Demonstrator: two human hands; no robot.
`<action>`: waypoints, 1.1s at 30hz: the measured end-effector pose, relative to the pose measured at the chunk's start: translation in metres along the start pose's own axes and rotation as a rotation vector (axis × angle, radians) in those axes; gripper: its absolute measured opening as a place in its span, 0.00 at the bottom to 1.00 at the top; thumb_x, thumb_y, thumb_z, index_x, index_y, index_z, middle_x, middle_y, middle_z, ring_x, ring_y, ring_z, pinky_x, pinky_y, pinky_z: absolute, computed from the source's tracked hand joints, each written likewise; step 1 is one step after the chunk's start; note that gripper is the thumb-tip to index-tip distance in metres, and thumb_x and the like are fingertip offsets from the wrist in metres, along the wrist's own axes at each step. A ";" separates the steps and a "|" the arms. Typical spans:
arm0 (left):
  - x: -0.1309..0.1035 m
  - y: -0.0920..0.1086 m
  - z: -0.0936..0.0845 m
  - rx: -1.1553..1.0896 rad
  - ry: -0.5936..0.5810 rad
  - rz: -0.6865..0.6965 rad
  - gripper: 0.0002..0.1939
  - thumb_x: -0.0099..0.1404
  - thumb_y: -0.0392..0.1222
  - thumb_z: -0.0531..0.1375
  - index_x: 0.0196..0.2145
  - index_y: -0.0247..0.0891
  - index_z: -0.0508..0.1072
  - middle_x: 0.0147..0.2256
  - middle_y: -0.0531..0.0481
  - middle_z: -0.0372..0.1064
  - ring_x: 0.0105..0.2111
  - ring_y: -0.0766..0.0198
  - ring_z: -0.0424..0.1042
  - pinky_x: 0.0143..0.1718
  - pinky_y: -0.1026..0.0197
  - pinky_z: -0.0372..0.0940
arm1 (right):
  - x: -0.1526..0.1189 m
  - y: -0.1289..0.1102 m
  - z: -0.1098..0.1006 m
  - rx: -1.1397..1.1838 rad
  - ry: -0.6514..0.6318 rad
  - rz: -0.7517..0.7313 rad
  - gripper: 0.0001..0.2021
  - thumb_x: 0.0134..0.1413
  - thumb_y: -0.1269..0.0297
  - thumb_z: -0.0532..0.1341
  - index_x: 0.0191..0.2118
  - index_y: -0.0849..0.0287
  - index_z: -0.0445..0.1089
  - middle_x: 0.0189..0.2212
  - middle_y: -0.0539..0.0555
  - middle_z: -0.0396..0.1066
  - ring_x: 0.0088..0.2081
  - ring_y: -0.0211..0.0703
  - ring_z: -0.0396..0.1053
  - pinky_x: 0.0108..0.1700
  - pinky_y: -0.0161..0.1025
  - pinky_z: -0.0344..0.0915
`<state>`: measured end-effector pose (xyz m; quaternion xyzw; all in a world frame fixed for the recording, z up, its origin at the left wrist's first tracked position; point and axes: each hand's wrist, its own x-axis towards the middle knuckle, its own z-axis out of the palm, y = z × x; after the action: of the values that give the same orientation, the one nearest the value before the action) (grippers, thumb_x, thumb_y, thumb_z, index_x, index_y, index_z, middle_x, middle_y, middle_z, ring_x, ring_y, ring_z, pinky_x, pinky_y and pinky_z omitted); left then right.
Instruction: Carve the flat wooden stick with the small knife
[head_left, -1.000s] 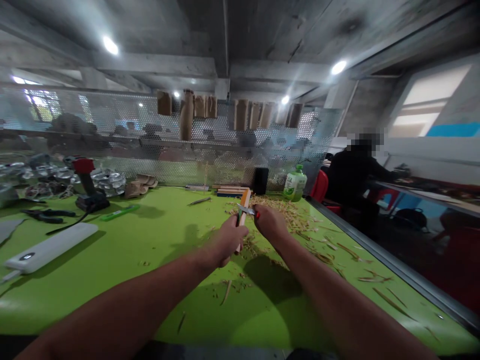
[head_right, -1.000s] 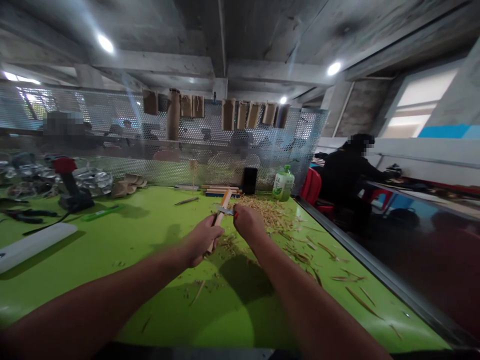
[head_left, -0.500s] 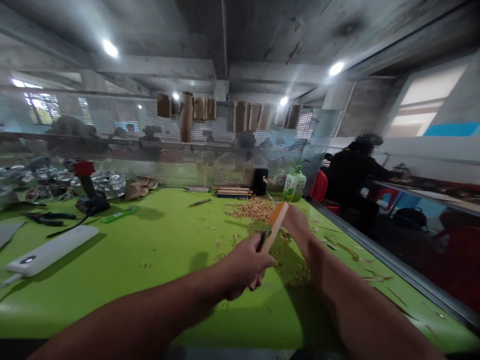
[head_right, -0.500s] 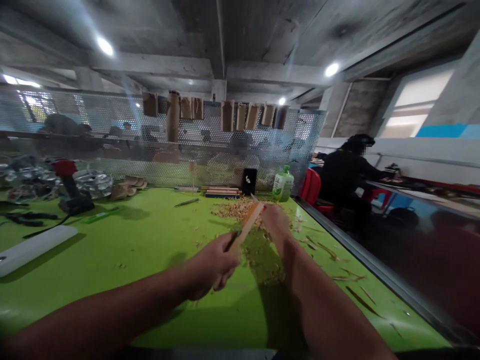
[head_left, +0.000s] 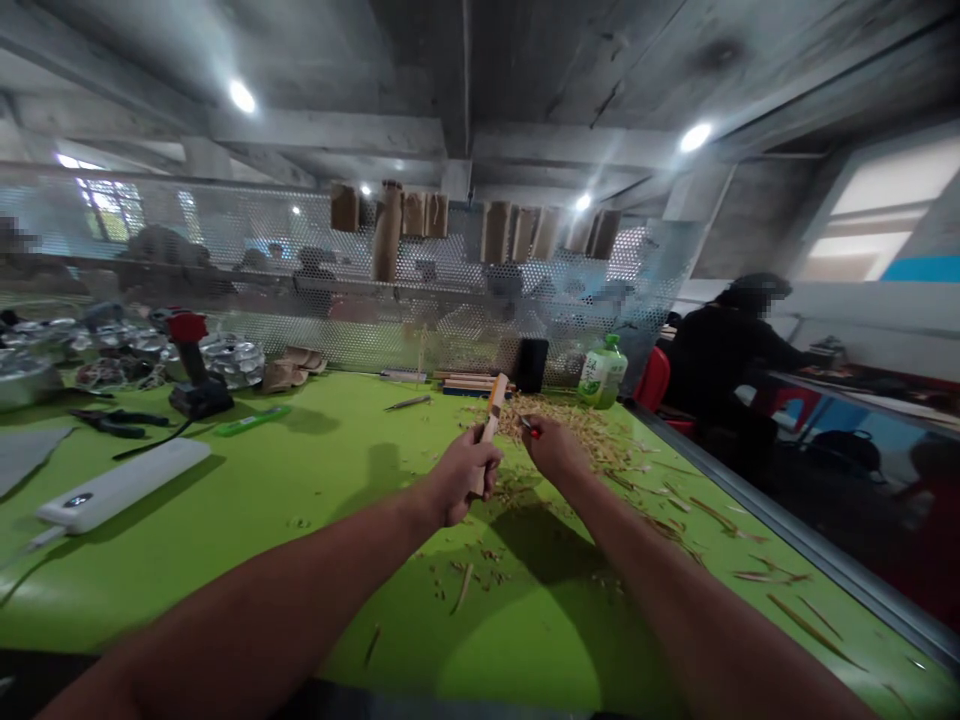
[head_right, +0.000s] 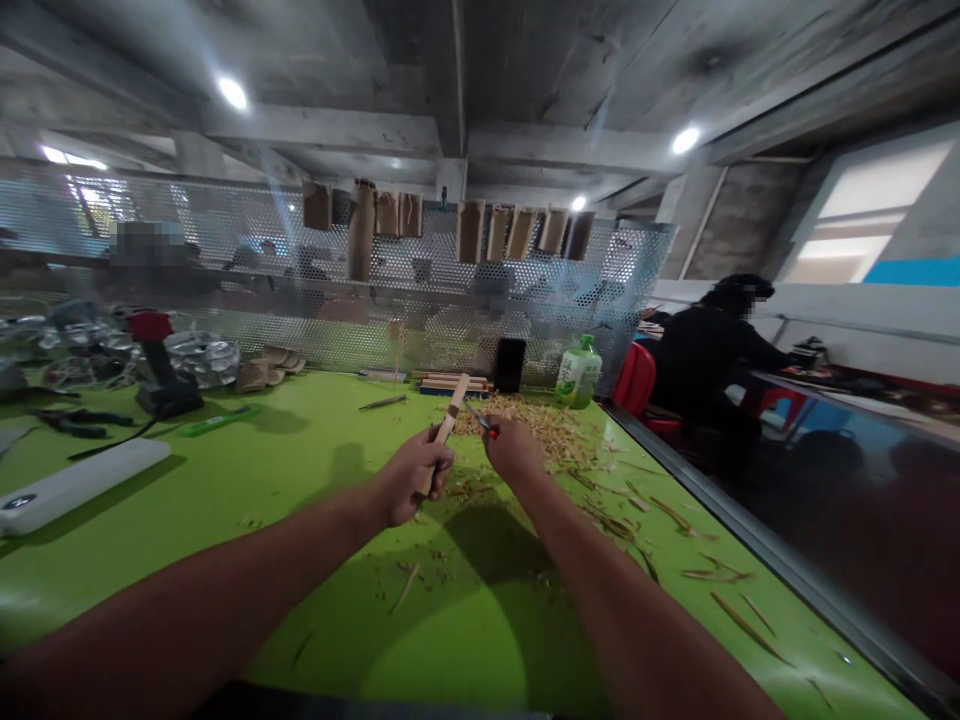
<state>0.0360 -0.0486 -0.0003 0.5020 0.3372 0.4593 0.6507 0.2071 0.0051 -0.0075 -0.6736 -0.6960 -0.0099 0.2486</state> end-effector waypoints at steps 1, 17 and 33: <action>0.001 0.000 -0.001 -0.001 0.012 0.005 0.17 0.49 0.35 0.56 0.39 0.39 0.62 0.18 0.62 0.54 0.14 0.74 0.53 0.13 0.71 0.48 | -0.003 -0.005 0.000 -0.028 0.000 -0.039 0.15 0.58 0.62 0.52 0.44 0.56 0.74 0.34 0.55 0.76 0.32 0.41 0.69 0.30 0.33 0.53; -0.004 0.002 0.006 0.037 0.047 -0.051 0.12 0.51 0.34 0.55 0.35 0.41 0.59 0.19 0.62 0.52 0.14 0.75 0.51 0.13 0.70 0.43 | -0.015 -0.024 -0.008 -0.224 0.019 -0.162 0.11 0.58 0.66 0.50 0.37 0.56 0.70 0.32 0.55 0.75 0.30 0.40 0.68 0.28 0.35 0.46; -0.036 0.012 0.024 0.104 -0.007 -0.228 0.23 0.57 0.33 0.54 0.52 0.34 0.61 0.23 0.57 0.56 0.16 0.75 0.51 0.14 0.70 0.47 | 0.017 0.028 -0.005 -0.190 0.087 0.091 0.15 0.59 0.65 0.51 0.40 0.57 0.75 0.36 0.58 0.75 0.38 0.43 0.71 0.36 0.34 0.57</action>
<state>0.0414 -0.0898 0.0172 0.4952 0.4132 0.3625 0.6728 0.2361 0.0221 -0.0057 -0.7239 -0.6493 -0.0938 0.2135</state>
